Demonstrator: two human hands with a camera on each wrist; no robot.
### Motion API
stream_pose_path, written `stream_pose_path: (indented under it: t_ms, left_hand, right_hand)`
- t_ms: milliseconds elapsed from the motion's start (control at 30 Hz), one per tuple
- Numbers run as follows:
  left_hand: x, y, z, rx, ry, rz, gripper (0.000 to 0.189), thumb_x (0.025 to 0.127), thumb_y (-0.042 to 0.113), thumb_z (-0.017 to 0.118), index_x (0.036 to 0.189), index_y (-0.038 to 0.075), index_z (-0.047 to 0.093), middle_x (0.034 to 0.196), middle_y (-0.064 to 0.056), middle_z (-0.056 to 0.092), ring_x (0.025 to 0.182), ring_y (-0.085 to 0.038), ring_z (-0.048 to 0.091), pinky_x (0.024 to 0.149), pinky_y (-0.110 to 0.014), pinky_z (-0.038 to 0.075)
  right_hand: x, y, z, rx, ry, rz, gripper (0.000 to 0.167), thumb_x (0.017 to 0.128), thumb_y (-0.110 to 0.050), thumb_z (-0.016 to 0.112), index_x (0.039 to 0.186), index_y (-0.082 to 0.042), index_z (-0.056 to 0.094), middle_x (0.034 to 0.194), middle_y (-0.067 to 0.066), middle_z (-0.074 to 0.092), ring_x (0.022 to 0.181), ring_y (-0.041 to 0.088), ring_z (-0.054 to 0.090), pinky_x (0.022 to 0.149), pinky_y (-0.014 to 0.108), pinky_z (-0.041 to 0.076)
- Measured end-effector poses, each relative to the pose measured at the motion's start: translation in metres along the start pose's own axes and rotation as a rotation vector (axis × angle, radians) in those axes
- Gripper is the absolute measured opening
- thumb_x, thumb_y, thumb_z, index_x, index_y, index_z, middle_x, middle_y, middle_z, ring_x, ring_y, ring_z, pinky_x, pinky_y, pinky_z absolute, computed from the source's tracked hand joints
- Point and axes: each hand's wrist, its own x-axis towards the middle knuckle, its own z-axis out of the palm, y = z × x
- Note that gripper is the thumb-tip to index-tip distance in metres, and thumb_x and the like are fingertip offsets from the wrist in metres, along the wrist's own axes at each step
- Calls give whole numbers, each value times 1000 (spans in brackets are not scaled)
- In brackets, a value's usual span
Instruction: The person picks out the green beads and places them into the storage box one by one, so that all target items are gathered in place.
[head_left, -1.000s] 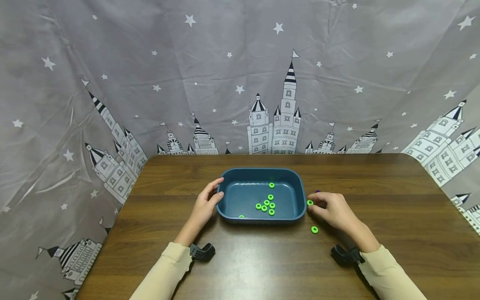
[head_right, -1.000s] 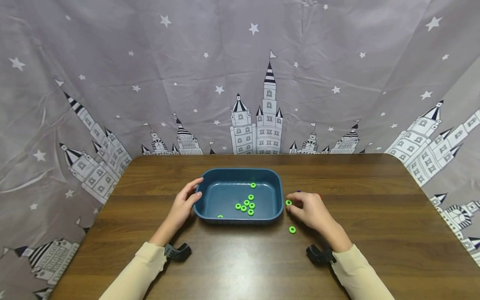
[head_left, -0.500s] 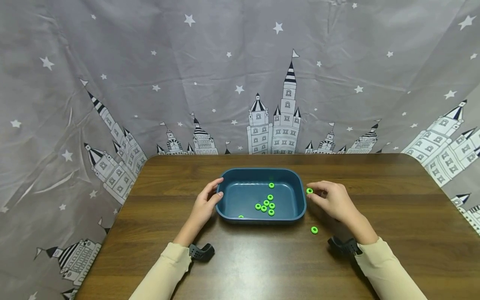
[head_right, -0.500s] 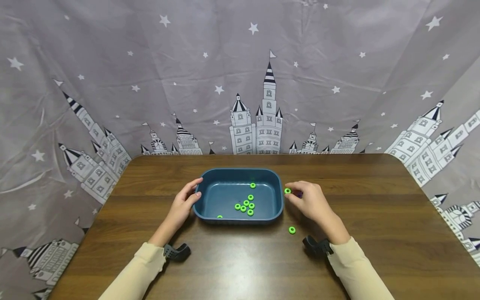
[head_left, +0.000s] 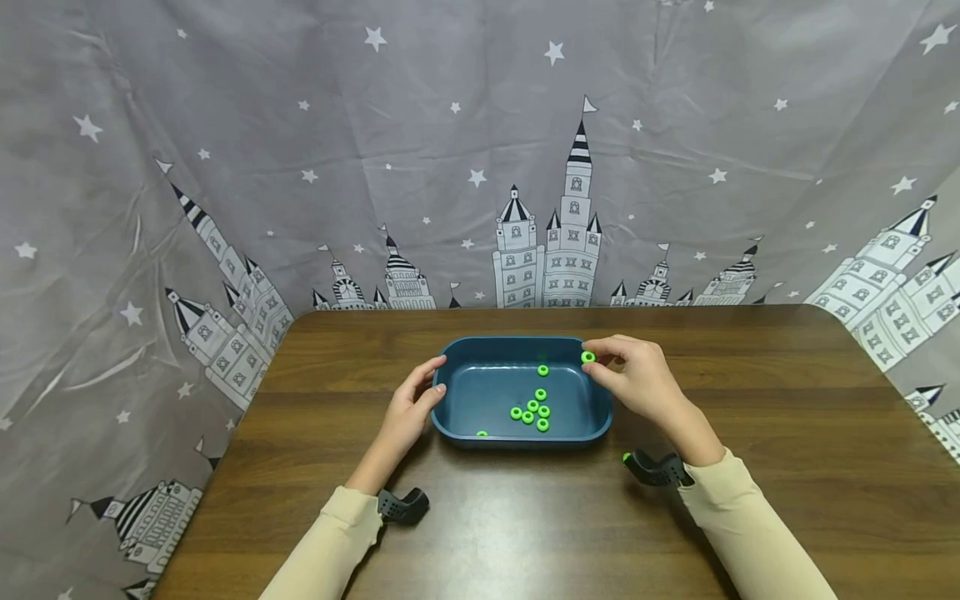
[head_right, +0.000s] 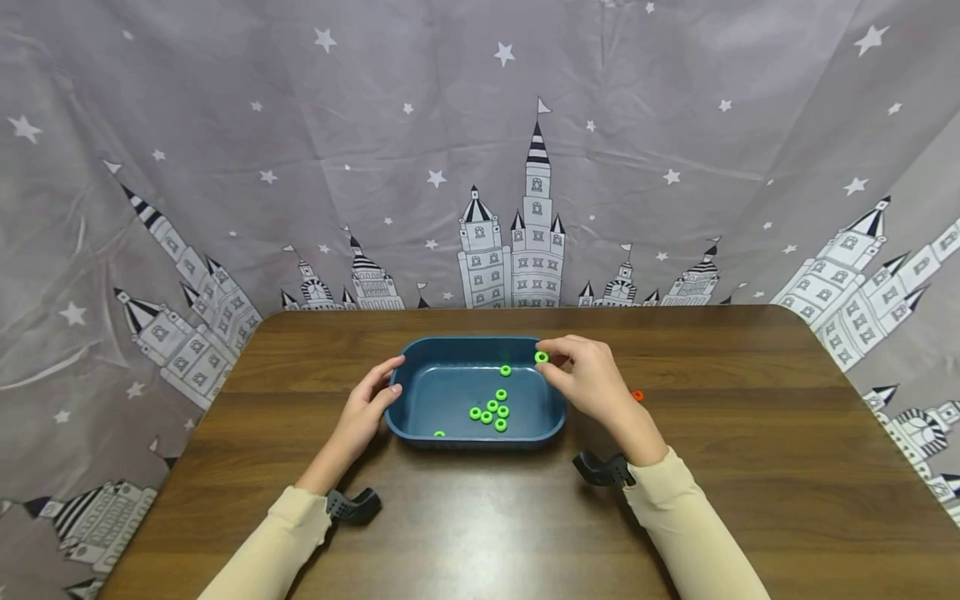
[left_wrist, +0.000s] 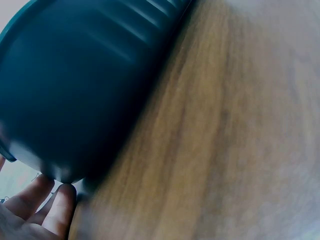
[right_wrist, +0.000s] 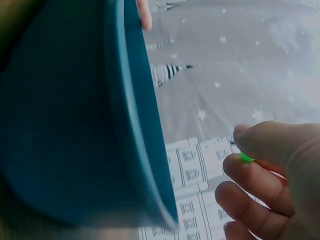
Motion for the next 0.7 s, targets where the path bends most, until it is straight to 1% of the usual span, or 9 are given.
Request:
stream_pose_path:
  t_ms: [100,233,333,400,533,700]
  left_hand:
    - [0,0,0,-2,2,-3,45,101,8,56,146,7,53,150,-19,53,133,-36,52,99,-17,43]
    - [0,0,0,1,-1,-4,45,101,8,56,147,7,53,151,-18,53,134,-36,51,99,-16,43]
    - [0,0,0,0,-3,-3,46,101,8,56,147,7,53,151,-18,52,135,-37,51,99,-16,43]
    - [0,-1,0,-3,-5,-7,46,101,8,56,147,8,53,152,-17,52,135,-36,51,99,-16,43]
    - [0,-1,0,-7,-7,-14,46,101,8,57,147,9,53,152,-16,52,136,-35,50,100,-16,43]
    - [0,-1,0,-6,-6,-12,46,101,9,57,147,9,53,152,-16,52,137,-35,50,100,-16,42]
  right_hand:
    - [3,-7,6,11,-46,2,22,84,-6,80,105,-1,78,92,9,77,79,19,69,71,38,57]
    - [4,-13,16,35,-142,20,23,86,-5,77,109,0,77,98,11,78,83,20,70,77,43,59]
    - [5,-15,23,48,-196,20,23,87,-5,76,109,2,76,99,12,77,82,19,69,77,45,59]
    - [5,-16,28,43,-220,16,23,88,-6,75,110,2,76,99,11,77,81,17,68,76,42,59]
    - [7,-16,37,35,-265,9,23,89,-8,74,110,1,76,102,11,78,83,18,69,77,40,59]
    - [11,-14,44,33,-300,4,22,89,-8,73,109,2,76,102,13,78,82,19,71,76,39,59]
